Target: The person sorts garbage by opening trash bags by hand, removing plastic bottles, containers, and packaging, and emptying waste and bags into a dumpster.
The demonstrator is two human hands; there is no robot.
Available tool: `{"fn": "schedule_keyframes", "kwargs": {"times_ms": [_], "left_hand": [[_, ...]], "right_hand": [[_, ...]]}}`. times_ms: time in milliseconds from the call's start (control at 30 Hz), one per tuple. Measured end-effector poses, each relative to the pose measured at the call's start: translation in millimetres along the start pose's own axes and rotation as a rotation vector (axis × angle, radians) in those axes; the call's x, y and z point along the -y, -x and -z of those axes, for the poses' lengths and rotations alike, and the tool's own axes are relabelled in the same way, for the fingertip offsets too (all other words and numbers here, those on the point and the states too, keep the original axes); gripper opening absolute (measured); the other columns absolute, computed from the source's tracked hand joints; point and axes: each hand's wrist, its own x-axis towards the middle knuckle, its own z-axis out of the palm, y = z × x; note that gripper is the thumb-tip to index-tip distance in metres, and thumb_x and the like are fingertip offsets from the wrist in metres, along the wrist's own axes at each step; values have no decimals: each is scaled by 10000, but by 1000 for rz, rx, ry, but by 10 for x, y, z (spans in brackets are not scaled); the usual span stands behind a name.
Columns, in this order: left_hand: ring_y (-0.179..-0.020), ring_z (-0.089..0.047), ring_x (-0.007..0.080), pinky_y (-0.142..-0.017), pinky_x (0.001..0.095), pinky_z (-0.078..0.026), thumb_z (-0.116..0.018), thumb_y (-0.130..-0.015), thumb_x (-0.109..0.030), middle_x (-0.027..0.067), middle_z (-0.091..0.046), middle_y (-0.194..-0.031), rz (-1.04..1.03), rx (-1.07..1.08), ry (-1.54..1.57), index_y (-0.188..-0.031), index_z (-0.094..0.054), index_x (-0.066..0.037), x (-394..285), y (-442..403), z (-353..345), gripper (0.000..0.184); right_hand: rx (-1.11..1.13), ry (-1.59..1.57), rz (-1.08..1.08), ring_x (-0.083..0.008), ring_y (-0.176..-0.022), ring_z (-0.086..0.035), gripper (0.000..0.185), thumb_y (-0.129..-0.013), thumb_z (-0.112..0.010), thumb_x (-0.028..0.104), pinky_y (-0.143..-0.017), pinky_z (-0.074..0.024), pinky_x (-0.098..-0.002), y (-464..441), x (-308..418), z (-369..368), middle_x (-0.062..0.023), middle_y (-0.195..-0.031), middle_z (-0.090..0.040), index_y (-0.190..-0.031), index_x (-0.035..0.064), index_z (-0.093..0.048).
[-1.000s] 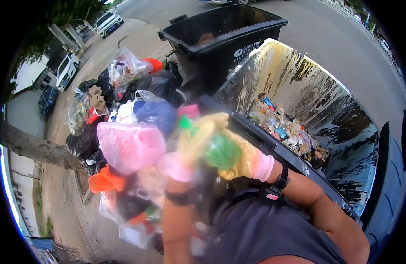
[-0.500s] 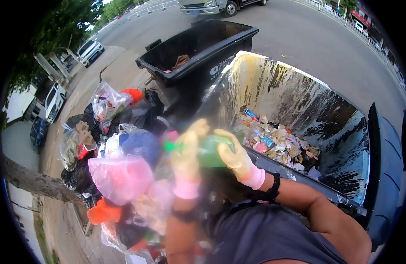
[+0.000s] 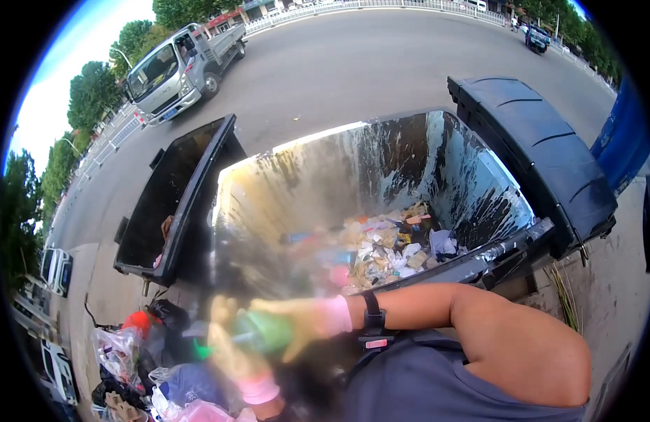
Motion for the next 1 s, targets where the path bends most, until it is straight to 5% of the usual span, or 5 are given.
{"fn": "schedule_keyframes", "kwargs": {"times_ms": [267,433,567,767,1000], "left_hand": [[-1353,-580,309,-1149,458,-457,-469,-1151,-412,183,-589,-1487,164,58,112,-1362,-595,53,318,-180,-478,526],[-1336,-592,297,-1149,446,-455,-457,-1155,-400,189,-595,-1473,122,193,-29,-1389,-577,65,413,-266,-680,535],[-1321,-605,307,-1154,448,-450,-411,-1164,-424,204,-613,-1440,91,218,-127,-1386,-573,79,500,-278,-727,574],[-1294,-616,289,-1148,441,-456,-426,-1157,-436,201,-615,-1435,129,224,-91,-1361,-587,80,595,-327,-828,578],[-1305,-592,279,-1127,460,-476,-514,-1130,-442,186,-634,-1397,316,57,183,-1352,-613,73,747,-329,-813,569]], "right_hand": [[-136,260,466,-227,-1239,-619,652,-994,-643,626,-859,-591,-474,261,86,472,-39,-1405,-598,-1456,184,-513],[470,-352,-139,-209,-980,-720,574,-1005,-624,629,-677,-622,-340,136,173,1142,-54,-1165,-708,-1331,156,-612],[-119,-88,298,-161,-749,-720,603,-1003,-584,678,-512,-616,-266,516,275,580,-70,-1027,-738,-1202,118,-682],[-39,-115,16,-158,-723,-711,647,-976,-596,698,-481,-611,-248,531,388,909,-74,-1046,-739,-1245,113,-659],[-290,217,354,-215,-1071,-648,671,-946,-621,738,-777,-581,-350,696,430,671,-103,-1167,-658,-1271,153,-668]]}}
